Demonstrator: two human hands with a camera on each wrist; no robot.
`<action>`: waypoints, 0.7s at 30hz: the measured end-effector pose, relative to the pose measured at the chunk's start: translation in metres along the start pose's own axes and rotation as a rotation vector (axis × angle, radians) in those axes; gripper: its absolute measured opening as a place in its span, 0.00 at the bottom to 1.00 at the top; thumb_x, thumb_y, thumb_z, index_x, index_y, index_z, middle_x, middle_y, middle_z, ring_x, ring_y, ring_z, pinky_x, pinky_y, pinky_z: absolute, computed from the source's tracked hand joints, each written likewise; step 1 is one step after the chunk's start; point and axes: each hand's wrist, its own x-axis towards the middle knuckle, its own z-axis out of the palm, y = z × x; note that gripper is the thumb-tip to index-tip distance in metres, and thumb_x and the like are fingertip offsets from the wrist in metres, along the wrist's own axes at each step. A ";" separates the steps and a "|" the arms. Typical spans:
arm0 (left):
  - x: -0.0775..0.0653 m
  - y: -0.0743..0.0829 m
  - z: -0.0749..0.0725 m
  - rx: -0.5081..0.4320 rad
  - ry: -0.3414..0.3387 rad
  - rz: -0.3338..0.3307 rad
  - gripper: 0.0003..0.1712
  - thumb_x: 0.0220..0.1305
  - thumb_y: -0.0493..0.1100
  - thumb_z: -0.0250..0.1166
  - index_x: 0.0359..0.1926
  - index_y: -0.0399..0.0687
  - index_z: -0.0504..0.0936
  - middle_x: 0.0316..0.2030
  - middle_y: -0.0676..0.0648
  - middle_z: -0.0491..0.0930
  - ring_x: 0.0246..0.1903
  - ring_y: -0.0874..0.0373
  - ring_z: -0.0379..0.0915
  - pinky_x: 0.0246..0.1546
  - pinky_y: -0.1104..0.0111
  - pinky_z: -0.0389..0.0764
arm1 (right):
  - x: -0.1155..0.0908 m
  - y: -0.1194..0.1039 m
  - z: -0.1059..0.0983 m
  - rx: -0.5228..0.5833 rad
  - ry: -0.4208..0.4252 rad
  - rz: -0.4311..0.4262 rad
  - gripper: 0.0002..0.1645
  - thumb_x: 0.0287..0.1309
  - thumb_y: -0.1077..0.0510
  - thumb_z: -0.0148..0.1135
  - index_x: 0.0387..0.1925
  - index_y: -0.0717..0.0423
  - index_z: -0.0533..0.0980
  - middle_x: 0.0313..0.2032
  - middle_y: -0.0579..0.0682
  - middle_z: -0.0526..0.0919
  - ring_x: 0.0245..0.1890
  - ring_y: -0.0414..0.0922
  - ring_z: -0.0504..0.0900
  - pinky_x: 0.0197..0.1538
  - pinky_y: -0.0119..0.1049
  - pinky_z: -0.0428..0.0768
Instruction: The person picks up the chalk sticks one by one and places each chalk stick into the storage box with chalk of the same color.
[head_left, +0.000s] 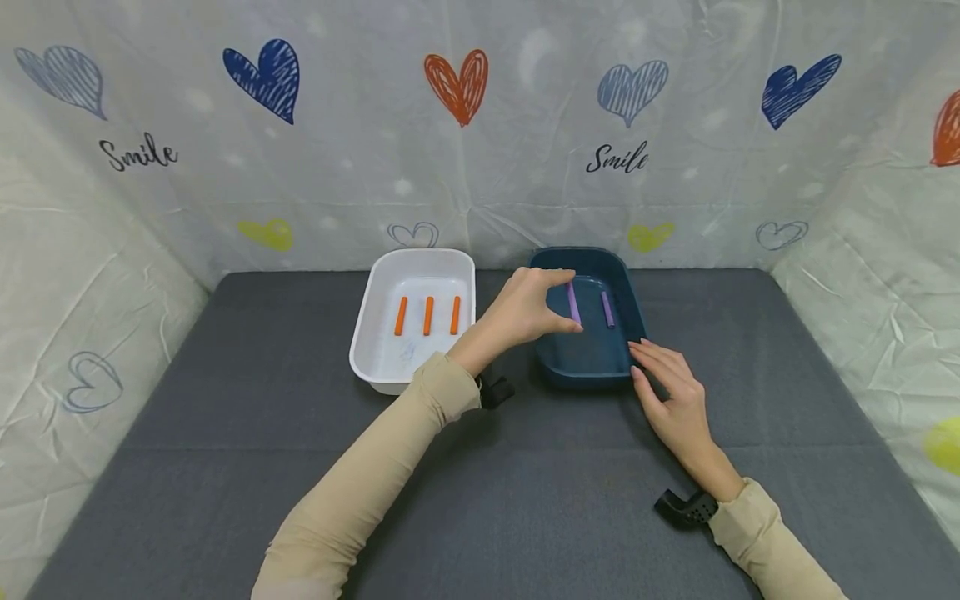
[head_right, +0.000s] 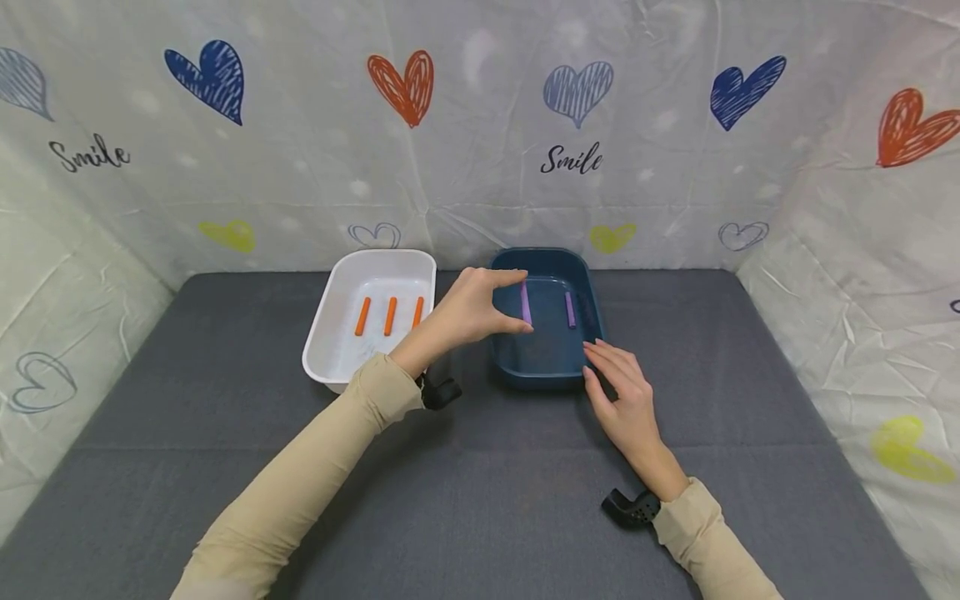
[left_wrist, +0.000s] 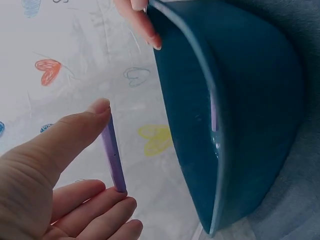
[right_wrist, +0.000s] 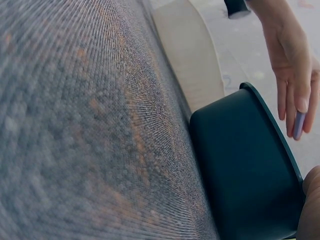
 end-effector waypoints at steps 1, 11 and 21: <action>0.003 0.001 0.000 0.002 -0.002 0.000 0.46 0.51 0.50 0.80 0.68 0.42 0.72 0.66 0.44 0.72 0.65 0.53 0.69 0.62 0.62 0.74 | 0.000 0.000 0.000 0.000 -0.001 0.002 0.23 0.53 0.75 0.64 0.53 0.67 0.81 0.51 0.63 0.83 0.57 0.58 0.78 0.65 0.31 0.69; 0.038 0.010 0.001 -0.010 -0.006 0.012 0.45 0.51 0.51 0.79 0.68 0.42 0.72 0.65 0.43 0.73 0.64 0.51 0.69 0.61 0.63 0.74 | 0.000 0.001 0.000 0.002 -0.003 0.015 0.22 0.53 0.75 0.64 0.53 0.67 0.81 0.52 0.62 0.83 0.57 0.57 0.78 0.65 0.30 0.69; 0.060 0.009 0.007 -0.029 -0.024 -0.034 0.45 0.53 0.51 0.78 0.69 0.43 0.72 0.67 0.44 0.71 0.67 0.51 0.65 0.64 0.62 0.71 | 0.000 0.001 0.000 0.010 0.007 0.003 0.23 0.53 0.75 0.64 0.53 0.66 0.82 0.52 0.63 0.83 0.56 0.58 0.79 0.65 0.31 0.69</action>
